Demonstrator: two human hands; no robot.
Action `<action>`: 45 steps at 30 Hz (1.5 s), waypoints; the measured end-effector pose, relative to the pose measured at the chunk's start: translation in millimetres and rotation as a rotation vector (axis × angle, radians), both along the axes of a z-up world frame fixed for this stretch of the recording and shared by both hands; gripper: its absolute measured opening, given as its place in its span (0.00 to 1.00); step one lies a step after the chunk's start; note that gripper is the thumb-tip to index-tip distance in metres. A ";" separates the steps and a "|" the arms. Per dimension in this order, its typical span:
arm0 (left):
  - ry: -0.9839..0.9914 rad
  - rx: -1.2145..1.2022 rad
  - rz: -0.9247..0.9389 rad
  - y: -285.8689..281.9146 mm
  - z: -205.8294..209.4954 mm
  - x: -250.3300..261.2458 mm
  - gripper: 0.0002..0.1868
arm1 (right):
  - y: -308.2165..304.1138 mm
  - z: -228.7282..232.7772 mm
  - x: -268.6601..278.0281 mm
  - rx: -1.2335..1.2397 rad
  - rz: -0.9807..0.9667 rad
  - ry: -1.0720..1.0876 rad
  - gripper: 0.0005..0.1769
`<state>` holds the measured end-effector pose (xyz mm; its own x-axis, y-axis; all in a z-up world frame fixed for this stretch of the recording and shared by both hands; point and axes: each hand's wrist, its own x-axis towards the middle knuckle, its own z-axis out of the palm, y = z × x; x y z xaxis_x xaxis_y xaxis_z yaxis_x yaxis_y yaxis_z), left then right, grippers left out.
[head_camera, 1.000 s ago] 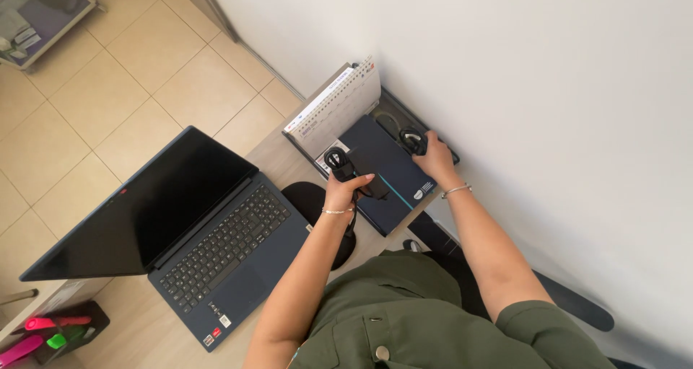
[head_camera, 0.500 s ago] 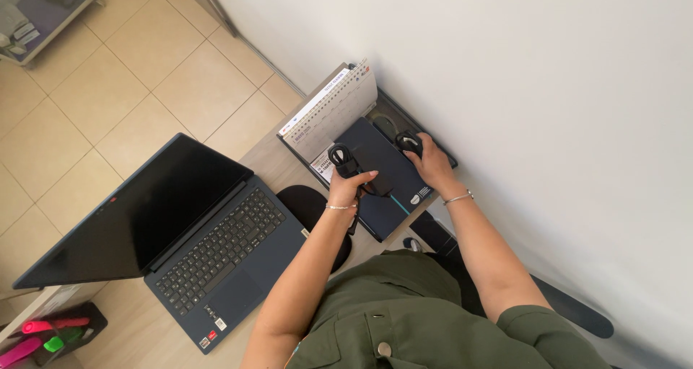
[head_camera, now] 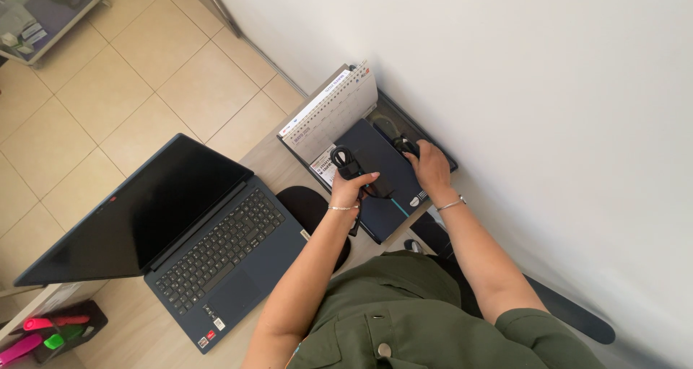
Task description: The person picks up a laptop power adapter and a detached power cable from a table, winds the cable around the adapter by hand, and places the organized set into a compartment of a low shelf.
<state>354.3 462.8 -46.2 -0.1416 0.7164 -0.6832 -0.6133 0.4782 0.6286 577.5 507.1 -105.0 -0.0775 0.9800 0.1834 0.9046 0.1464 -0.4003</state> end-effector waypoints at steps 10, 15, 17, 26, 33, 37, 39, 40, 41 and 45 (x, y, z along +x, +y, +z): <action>0.036 -0.021 0.012 8.3 -0.1 5.1 0.39 | 5.7 0.8 -0.6 0.476 0.069 -0.358 0.23; 0.048 -0.058 0.021 9.3 11.9 6.8 0.39 | 3.9 -1.2 2.1 0.451 0.019 -0.433 0.29; 0.048 -0.058 0.020 10.6 7.4 7.3 0.39 | 0.8 -1.3 3.9 0.455 0.042 -0.421 0.30; 0.005 -0.059 0.039 13.0 -1.4 9.9 0.41 | -0.2 4.8 6.8 0.436 0.094 -0.472 0.36; -0.042 -0.062 0.053 26.0 -11.9 17.4 0.43 | 18.6 14.5 10.3 0.473 0.276 -0.757 0.30; -0.023 -0.070 0.049 44.4 -22.1 23.8 0.44 | 21.0 16.3 12.0 0.495 0.283 -0.778 0.30; -0.049 -0.049 0.090 53.1 -36.1 25.7 0.42 | 19.4 10.1 16.3 0.504 0.293 -0.756 0.31; -0.048 -0.046 0.085 59.5 -46.5 27.2 0.42 | 18.9 10.7 16.7 0.505 0.287 -0.757 0.31; -0.047 -0.034 0.091 65.9 -56.6 28.6 0.42 | 18.4 11.4 17.0 0.492 0.290 -0.716 0.32; -0.023 -0.013 0.106 82.1 -54.6 29.8 0.42 | 14.2 21.1 15.9 0.426 0.312 -0.619 0.37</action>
